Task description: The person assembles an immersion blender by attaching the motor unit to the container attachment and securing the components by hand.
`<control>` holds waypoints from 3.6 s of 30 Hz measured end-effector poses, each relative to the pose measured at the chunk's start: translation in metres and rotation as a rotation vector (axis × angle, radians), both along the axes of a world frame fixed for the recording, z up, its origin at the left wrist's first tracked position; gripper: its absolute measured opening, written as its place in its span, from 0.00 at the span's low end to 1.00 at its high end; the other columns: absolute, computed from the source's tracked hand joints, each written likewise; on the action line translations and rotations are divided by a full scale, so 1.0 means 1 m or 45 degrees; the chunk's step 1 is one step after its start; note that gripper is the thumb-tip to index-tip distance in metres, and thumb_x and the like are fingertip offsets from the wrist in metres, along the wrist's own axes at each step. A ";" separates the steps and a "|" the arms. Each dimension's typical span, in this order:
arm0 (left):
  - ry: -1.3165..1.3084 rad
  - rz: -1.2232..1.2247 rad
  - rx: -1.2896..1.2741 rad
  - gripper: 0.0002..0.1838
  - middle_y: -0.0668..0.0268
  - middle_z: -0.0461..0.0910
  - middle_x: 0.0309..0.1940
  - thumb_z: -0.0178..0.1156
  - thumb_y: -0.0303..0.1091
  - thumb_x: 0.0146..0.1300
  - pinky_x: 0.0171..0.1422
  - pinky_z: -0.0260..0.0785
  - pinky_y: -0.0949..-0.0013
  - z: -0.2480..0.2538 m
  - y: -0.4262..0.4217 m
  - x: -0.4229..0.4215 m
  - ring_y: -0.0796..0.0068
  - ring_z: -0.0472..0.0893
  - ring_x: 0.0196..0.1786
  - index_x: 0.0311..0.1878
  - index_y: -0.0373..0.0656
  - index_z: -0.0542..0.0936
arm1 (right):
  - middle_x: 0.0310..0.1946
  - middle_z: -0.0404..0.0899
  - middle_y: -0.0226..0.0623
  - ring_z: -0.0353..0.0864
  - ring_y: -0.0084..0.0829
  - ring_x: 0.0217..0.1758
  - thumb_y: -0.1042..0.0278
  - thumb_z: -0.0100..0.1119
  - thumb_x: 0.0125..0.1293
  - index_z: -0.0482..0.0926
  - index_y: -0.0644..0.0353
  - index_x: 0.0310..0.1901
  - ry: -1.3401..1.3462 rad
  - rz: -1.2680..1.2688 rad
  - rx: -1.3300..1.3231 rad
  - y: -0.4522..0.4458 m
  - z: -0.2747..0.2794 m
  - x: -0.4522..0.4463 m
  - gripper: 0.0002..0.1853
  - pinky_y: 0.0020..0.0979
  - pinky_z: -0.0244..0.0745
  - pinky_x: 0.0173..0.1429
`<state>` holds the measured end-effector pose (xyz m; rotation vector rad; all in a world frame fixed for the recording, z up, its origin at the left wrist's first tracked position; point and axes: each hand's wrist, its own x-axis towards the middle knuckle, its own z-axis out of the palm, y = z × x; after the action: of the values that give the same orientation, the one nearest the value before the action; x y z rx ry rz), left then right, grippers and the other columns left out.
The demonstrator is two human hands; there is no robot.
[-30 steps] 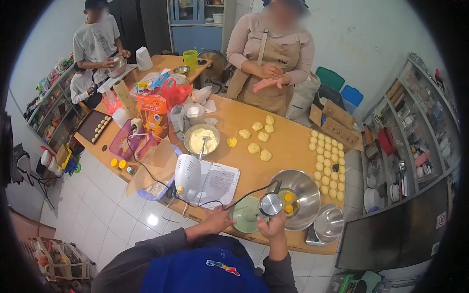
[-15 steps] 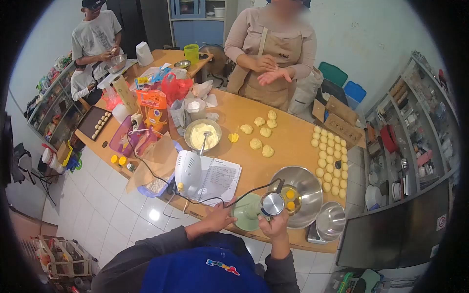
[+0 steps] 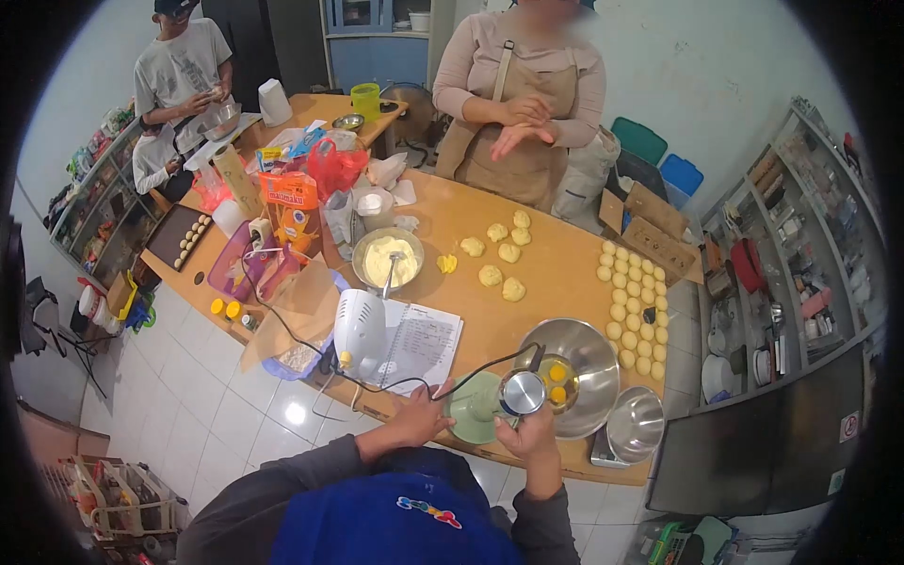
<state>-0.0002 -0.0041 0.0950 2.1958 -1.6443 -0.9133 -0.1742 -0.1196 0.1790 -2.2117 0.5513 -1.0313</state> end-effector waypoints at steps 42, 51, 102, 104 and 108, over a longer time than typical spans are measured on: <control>0.133 0.068 -0.031 0.38 0.48 0.60 0.63 0.52 0.50 0.63 0.56 0.40 0.18 -0.007 0.005 -0.001 0.50 0.59 0.67 0.72 0.51 0.49 | 0.38 0.79 0.43 0.79 0.38 0.41 0.55 0.60 0.52 0.75 0.68 0.45 -0.131 -0.072 0.010 0.000 -0.014 0.003 0.25 0.35 0.73 0.48; 0.181 0.103 -0.120 0.40 0.46 0.63 0.60 0.53 0.50 0.63 0.54 0.42 0.19 -0.010 0.006 0.000 0.48 0.60 0.65 0.72 0.52 0.46 | 0.40 0.80 0.42 0.79 0.33 0.44 0.59 0.59 0.53 0.75 0.70 0.46 -0.141 -0.035 0.101 0.001 -0.013 0.002 0.24 0.33 0.72 0.52; 0.251 0.116 -0.221 0.41 0.44 0.62 0.60 0.54 0.48 0.62 0.59 0.44 0.26 -0.036 0.004 0.000 0.46 0.60 0.65 0.72 0.48 0.46 | 0.39 0.80 0.40 0.79 0.31 0.42 0.61 0.59 0.51 0.76 0.69 0.45 -0.083 -0.027 0.085 0.001 -0.008 0.001 0.22 0.32 0.73 0.50; 0.279 0.111 -0.258 0.41 0.43 0.62 0.60 0.54 0.48 0.62 0.59 0.44 0.26 -0.047 0.003 -0.001 0.46 0.60 0.65 0.72 0.48 0.46 | 0.39 0.80 0.40 0.79 0.32 0.42 0.60 0.59 0.52 0.76 0.69 0.44 -0.089 -0.027 0.078 0.001 -0.007 0.001 0.22 0.32 0.73 0.50; 0.251 0.115 -0.141 0.41 0.43 0.61 0.61 0.54 0.48 0.62 0.60 0.45 0.28 -0.011 0.006 0.000 0.45 0.60 0.65 0.72 0.48 0.46 | 0.39 0.80 0.41 0.80 0.32 0.42 0.59 0.59 0.52 0.76 0.69 0.44 -0.079 -0.027 0.041 0.000 -0.010 0.000 0.22 0.32 0.73 0.49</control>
<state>0.0003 0.0019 0.0845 2.0187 -1.4573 -0.9554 -0.1740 -0.1199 0.1693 -2.1426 0.5606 -1.0912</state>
